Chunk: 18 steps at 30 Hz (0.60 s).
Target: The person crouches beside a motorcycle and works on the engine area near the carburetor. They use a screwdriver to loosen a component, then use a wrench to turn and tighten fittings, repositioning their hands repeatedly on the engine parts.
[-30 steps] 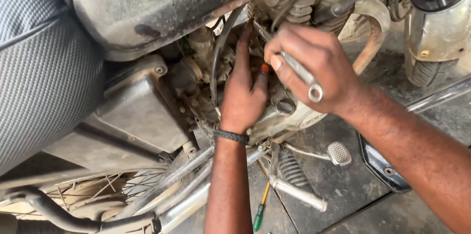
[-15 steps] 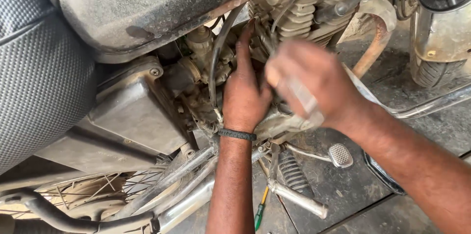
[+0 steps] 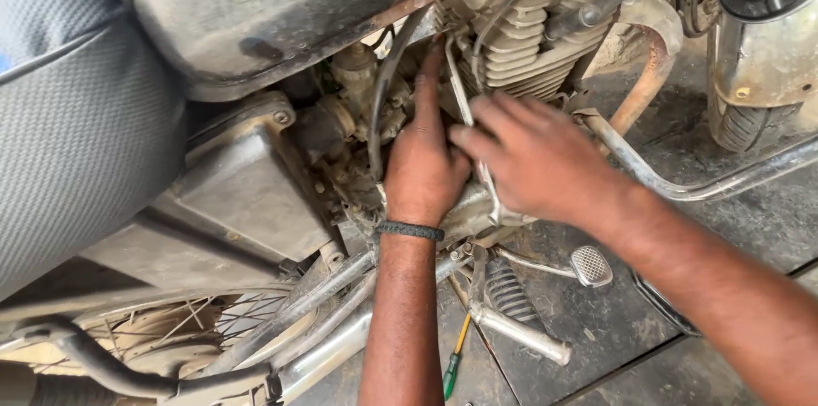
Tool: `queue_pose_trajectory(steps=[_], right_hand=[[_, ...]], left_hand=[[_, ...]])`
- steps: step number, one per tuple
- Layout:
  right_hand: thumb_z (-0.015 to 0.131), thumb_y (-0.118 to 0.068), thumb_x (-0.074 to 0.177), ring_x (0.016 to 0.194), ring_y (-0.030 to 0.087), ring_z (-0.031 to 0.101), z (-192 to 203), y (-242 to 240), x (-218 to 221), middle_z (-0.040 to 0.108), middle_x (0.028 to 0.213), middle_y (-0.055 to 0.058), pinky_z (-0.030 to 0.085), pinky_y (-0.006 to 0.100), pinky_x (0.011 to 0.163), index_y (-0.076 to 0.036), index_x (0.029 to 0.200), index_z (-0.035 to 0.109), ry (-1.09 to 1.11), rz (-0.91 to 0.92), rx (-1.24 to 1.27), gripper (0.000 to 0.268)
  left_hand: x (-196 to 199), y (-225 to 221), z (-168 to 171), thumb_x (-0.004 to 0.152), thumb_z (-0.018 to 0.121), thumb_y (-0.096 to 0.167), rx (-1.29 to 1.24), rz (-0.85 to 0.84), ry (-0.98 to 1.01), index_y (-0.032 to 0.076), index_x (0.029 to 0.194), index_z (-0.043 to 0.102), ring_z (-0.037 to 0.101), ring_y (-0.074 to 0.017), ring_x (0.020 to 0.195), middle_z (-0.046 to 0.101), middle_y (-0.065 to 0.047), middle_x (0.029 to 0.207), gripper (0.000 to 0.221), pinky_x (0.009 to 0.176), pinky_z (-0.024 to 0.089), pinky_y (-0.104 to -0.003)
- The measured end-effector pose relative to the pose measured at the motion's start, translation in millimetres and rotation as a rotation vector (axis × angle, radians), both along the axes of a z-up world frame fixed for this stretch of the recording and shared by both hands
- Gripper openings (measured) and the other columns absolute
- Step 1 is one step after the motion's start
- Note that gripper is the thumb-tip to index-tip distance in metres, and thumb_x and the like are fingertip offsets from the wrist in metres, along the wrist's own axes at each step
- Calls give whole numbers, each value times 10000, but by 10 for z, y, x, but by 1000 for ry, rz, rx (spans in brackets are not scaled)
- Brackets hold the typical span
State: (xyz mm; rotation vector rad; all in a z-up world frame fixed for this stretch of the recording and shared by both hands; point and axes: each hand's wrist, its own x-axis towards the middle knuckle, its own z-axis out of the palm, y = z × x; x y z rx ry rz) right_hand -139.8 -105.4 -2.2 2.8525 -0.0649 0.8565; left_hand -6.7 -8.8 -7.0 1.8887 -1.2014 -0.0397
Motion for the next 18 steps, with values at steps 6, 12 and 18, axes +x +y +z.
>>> queue_pose_trajectory(steps=[6, 12, 18], right_hand=[[609, -54, 908, 962, 260, 709, 562, -203, -81, 717, 1125, 163, 600, 354, 817, -74, 1124, 735, -95, 182, 600, 251], [663, -52, 935, 824, 225, 736, 363, -79, -57, 689, 1097, 169, 618, 307, 647, -35, 1069, 697, -50, 145, 454, 139], [678, 32, 787, 1032, 281, 697, 302, -6, -120, 631, 1246, 200, 615, 338, 783, -17, 1096, 643, -72, 198, 294, 314]], left_hand=[[30, 126, 65, 901, 658, 58, -72, -91, 66, 226, 1634, 169, 782, -270, 740, 767, -137, 862, 897, 700, 639, -433], [-67, 162, 260, 948, 631, 111, 43, -17, 94, 241, 1639, 175, 768, -249, 720, 769, -145, 807, 838, 681, 612, -393], [-117, 105, -42, 1043, 459, 81, -468, -214, 559, 68, 1557, 458, 720, -167, 920, 656, -143, 1259, 514, 726, 618, -334]])
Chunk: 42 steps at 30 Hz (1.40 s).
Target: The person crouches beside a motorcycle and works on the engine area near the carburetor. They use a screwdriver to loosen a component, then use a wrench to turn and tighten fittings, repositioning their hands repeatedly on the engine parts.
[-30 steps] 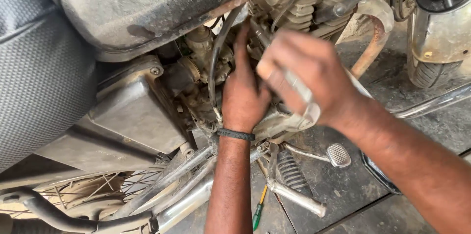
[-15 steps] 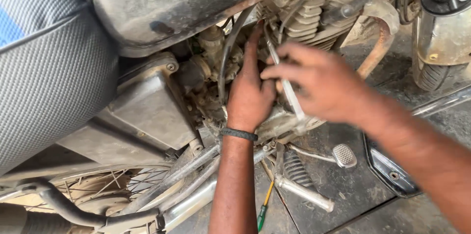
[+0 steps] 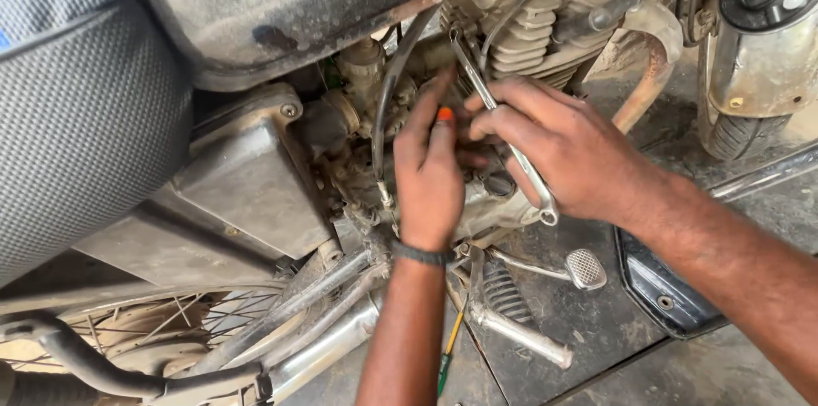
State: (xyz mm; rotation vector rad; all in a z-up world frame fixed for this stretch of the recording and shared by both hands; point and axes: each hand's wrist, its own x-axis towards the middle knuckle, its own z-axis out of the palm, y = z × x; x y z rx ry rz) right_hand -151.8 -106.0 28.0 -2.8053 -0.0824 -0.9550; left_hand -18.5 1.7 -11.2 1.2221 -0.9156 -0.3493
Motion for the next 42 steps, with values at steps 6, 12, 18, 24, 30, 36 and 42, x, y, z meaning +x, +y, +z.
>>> queue_pose_trajectory(steps=[6, 12, 18, 24, 30, 36, 42], right_hand=[[715, -75, 829, 1127, 252, 671, -84, 130, -17, 669, 1180, 127, 635, 351, 777, -130, 1105, 667, 166, -79, -353, 285], [740, -180, 977, 868, 171, 691, 497, -61, -50, 763, 913, 68, 588, 360, 761, -156, 1248, 737, 83, -171, -280, 272], [840, -309, 864, 1100, 295, 648, 354, -253, 586, 751, 1057, 127, 500, 472, 996, -84, 958, 776, -247, -317, -505, 252], [799, -218, 930, 1218, 277, 565, 113, -390, 774, 694, 1063, 90, 386, 505, 1186, -84, 1007, 758, -284, -402, -485, 160], [749, -125, 960, 1240, 278, 527, -72, -426, 851, 667, 1091, 84, 351, 483, 1160, -63, 1055, 748, -324, -436, -489, 113], [706, -136, 941, 1255, 275, 508, -18, -309, 823, 655, 1148, 87, 318, 488, 1200, -54, 1117, 739, -311, -471, -542, 197], [763, -184, 888, 1183, 290, 597, 274, -188, 711, 688, 1057, 87, 407, 491, 1133, -59, 1036, 772, -242, -454, -543, 194]], left_hand=[[-204, 85, 81, 1141, 440, 277, -83, -151, 520, -65, 1366, 627, 690, -156, 941, 724, -124, 1104, 450, 803, 588, -261], [-257, 67, 74, 1100, 442, 288, -118, -142, 851, 44, 1022, 581, 617, -176, 646, 626, -68, 804, 292, 520, 511, -306], [-201, -10, -213, 1098, 446, 284, -37, -176, 815, 94, 967, 563, 374, -87, 436, 473, 12, 632, 259, 379, 262, -245], [-129, -85, -362, 1124, 444, 250, 14, -183, 620, 69, 965, 595, 360, -55, 478, 459, 28, 627, 284, 423, 266, -234], [-104, -112, -364, 1124, 439, 247, 47, -185, 549, 53, 957, 589, 359, -43, 484, 452, 32, 610, 296, 426, 279, -224], [-66, -45, -410, 1120, 442, 259, 82, -171, 502, 48, 973, 599, 367, -45, 477, 457, 35, 615, 302, 421, 288, -228], [-76, -77, -363, 1110, 450, 269, 72, -184, 535, 45, 975, 600, 369, -57, 444, 462, 22, 598, 302, 390, 270, -238]])
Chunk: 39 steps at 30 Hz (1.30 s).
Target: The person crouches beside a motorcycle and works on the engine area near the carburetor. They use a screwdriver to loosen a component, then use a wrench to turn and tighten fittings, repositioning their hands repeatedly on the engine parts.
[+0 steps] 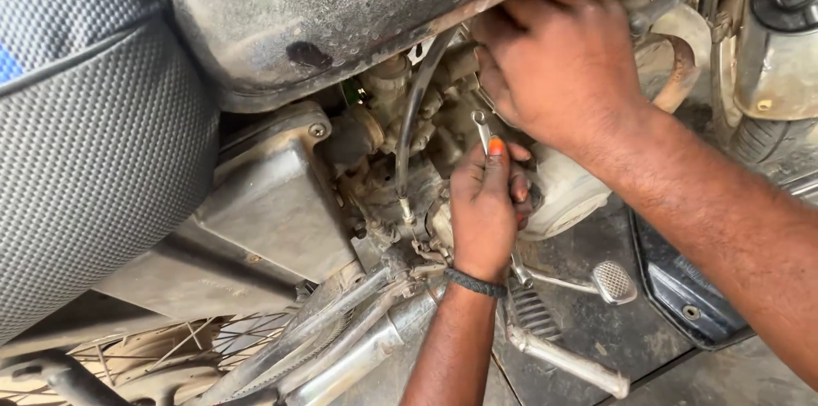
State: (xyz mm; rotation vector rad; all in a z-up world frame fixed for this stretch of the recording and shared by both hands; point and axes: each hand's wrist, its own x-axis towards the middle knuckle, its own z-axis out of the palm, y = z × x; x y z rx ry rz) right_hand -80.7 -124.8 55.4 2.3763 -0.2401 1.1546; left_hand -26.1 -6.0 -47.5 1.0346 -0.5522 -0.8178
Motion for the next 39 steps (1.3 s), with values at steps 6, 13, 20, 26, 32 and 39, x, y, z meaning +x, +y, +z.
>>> queue_pose_trajectory(steps=[6, 13, 20, 26, 32, 39], right_hand=[[759, -138, 910, 1177, 224, 580, -167, -52, 11, 682, 1073, 48, 412, 460, 1140, -58, 997, 759, -16, -52, -100, 118], [761, -154, 913, 1221, 270, 550, -148, -70, -13, 660, 1101, 100, 417, 505, 1157, -30, 1067, 764, -50, 12, -53, 198], [769, -165, 955, 1266, 296, 537, -213, -131, -26, 662, 1143, 107, 399, 533, 1219, -38, 1058, 760, -24, 41, 16, 164], [777, -181, 913, 1285, 295, 523, -234, -125, 18, 672, 1156, 96, 379, 536, 1212, -43, 1039, 765, -32, 28, -35, 187], [747, -157, 902, 1317, 322, 520, -137, -158, -105, 666, 1189, 144, 369, 537, 1204, -9, 1016, 750, -69, 48, -4, 187], [728, -159, 950, 1282, 280, 530, -205, -168, -66, 674, 1184, 111, 352, 532, 1220, -9, 996, 747, -32, -14, -93, 158]], left_hand=[[-3, 24, 3, 1114, 446, 273, -4, -11, 1, 42, 982, 600, 366, -55, 444, 466, 25, 608, 308, 386, 260, -236], [0, 28, 28, 1110, 450, 277, 10, -2, -16, 33, 979, 607, 372, -57, 441, 467, 22, 605, 318, 385, 263, -237], [10, -34, 15, 1101, 462, 289, 16, 0, -1, 37, 990, 622, 375, -57, 446, 481, 22, 608, 318, 392, 265, -234], [-15, -31, -27, 1116, 452, 292, -3, 22, -31, 29, 988, 617, 387, -58, 465, 480, 20, 615, 336, 407, 280, -234], [-95, -59, 39, 1113, 420, 314, -19, 11, -53, 28, 983, 618, 371, -60, 451, 476, 18, 609, 370, 394, 274, -233], [-51, -47, -38, 1127, 409, 320, -41, 9, -94, 12, 997, 619, 382, -59, 467, 475, 15, 621, 395, 407, 295, -231]])
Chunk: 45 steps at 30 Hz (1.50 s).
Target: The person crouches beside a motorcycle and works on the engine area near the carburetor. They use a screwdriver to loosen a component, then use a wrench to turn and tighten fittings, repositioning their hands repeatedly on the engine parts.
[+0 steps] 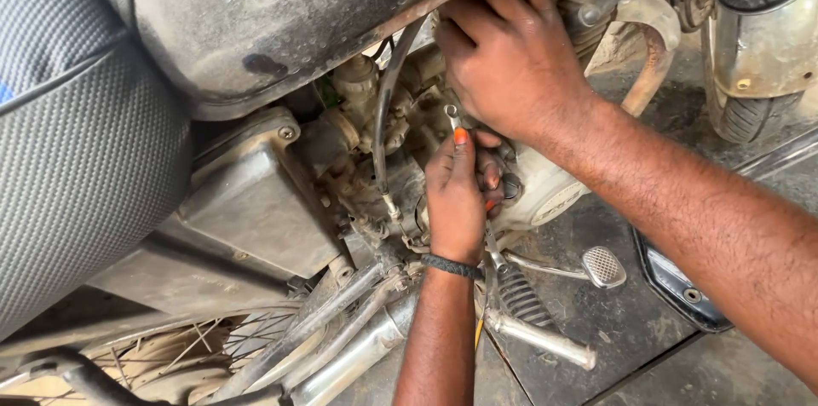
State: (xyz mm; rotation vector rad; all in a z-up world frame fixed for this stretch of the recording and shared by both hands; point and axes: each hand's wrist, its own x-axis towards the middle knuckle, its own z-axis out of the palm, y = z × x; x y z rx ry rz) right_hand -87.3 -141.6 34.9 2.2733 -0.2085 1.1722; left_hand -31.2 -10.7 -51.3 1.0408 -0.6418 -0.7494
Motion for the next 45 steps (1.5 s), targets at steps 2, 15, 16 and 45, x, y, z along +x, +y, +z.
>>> queue_pose_trajectory(steps=[2, 15, 16, 45], right_hand=[[718, -149, 968, 1292, 274, 523, -33, -13, 5, 671, 1198, 107, 345, 520, 1214, -12, 1018, 749, -8, 0, -33, 149], [720, -265, 741, 1224, 293, 551, 212, 214, -16, 698, 1160, 112, 368, 511, 1168, -28, 996, 763, 71, -108, -77, 352], [720, -265, 741, 1224, 293, 551, 195, 214, -4, 698, 1160, 112, 368, 511, 1168, -28, 996, 763, 72, -110, -78, 352], [612, -74, 889, 675, 347, 742, -113, 831, -1044, 721, 744, 183, 583, 452, 631, -4, 960, 685, 45, 154, 1209, 124]], left_hand=[[-5, 23, 42, 1123, 402, 322, 9, 7, 1, 13, 1000, 619, 385, -61, 461, 476, 14, 617, 397, 402, 294, -231], [-43, 45, 27, 1128, 392, 316, 3, -7, 3, 31, 1008, 602, 375, -64, 448, 473, 11, 614, 374, 387, 281, -240], [-46, 52, 35, 1128, 392, 316, 1, -9, 3, 31, 1008, 602, 375, -64, 448, 473, 11, 614, 374, 387, 281, -240], [-384, 81, 1037, 1075, 536, 161, 54, 444, -819, -64, 1368, 506, 705, -387, 884, 732, -249, 1029, 370, 762, 577, -462]])
